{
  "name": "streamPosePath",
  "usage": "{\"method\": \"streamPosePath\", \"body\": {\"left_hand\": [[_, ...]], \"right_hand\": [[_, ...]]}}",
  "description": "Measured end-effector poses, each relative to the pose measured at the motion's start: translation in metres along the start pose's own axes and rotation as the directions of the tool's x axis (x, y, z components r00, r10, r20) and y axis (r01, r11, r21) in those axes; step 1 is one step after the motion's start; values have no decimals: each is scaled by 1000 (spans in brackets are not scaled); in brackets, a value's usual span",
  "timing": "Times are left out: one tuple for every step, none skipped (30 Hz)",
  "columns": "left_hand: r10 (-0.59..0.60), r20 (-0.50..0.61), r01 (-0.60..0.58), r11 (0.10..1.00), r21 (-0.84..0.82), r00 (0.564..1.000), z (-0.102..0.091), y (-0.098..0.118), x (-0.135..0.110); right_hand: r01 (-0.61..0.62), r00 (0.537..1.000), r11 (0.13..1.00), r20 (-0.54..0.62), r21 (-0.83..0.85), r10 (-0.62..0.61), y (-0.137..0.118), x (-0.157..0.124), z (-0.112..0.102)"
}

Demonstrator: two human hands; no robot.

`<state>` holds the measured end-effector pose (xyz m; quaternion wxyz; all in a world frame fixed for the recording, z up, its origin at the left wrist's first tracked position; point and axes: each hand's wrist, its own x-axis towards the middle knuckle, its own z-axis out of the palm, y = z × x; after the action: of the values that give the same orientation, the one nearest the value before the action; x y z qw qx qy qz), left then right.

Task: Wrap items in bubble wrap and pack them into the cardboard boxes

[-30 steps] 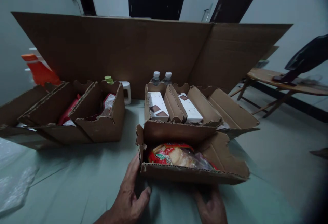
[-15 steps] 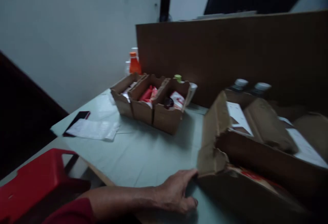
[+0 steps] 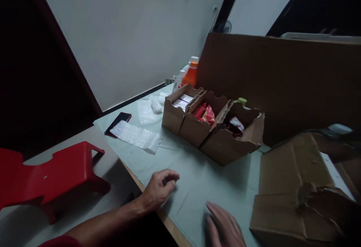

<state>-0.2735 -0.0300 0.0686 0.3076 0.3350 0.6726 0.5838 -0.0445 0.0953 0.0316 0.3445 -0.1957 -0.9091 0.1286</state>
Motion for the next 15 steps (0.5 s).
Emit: {"method": "streamPosePath", "body": {"left_hand": [[-5,-41,4,1000,-14,999,-10,0,3],[-9,-66,7,1000,-27,998,-19,0,4],[-12,-81,9,999,-41,997,-27,-2,5],[-17,-88,12,998,-56,996,-33,-4,4],[-17,-96,10,997,-73,995,-38,-8,3],[-14,-114,3,995,-96,993,-42,-11,2],[-16,-140,-3,992,-130,990,-45,-15,1],[-35,-168,5,985,-175,985,-47,-19,1],[-77,-192,31,972,-233,978,-50,-22,2],[-140,-203,74,950,-304,969,-53,-24,4],[-219,-196,130,912,-389,956,-56,-24,5],[-305,-169,191,854,-483,937,-60,-23,7],[-388,-130,247,775,-582,912,-64,-20,9],[-451,-82,284,683,-673,889,-69,-16,11],[-499,-34,308,585,-750,866,-73,-12,13]], "right_hand": [[86,995,996,51,-4,-86,-8,25,18],[139,986,990,100,-16,-137,-17,53,36],[173,974,984,155,-31,-166,-26,81,55],[189,957,981,233,-52,-172,-36,109,74],[195,936,978,313,-78,-162,-46,134,91],[215,905,973,390,-79,-168,-56,157,108],[230,874,971,452,-62,-178,-64,177,123],[242,851,969,490,-40,-192,-70,193,137],[251,833,968,512,-16,-208,-76,205,148],[254,826,967,520,4,-219,-79,214,157],[249,827,968,517,15,-221,-81,219,162],[236,834,971,509,19,-213,-82,221,165],[218,843,976,500,21,-199,-82,219,164],[195,852,981,491,21,-180,-80,214,159],[173,861,985,483,19,-160,-78,207,150]]}}
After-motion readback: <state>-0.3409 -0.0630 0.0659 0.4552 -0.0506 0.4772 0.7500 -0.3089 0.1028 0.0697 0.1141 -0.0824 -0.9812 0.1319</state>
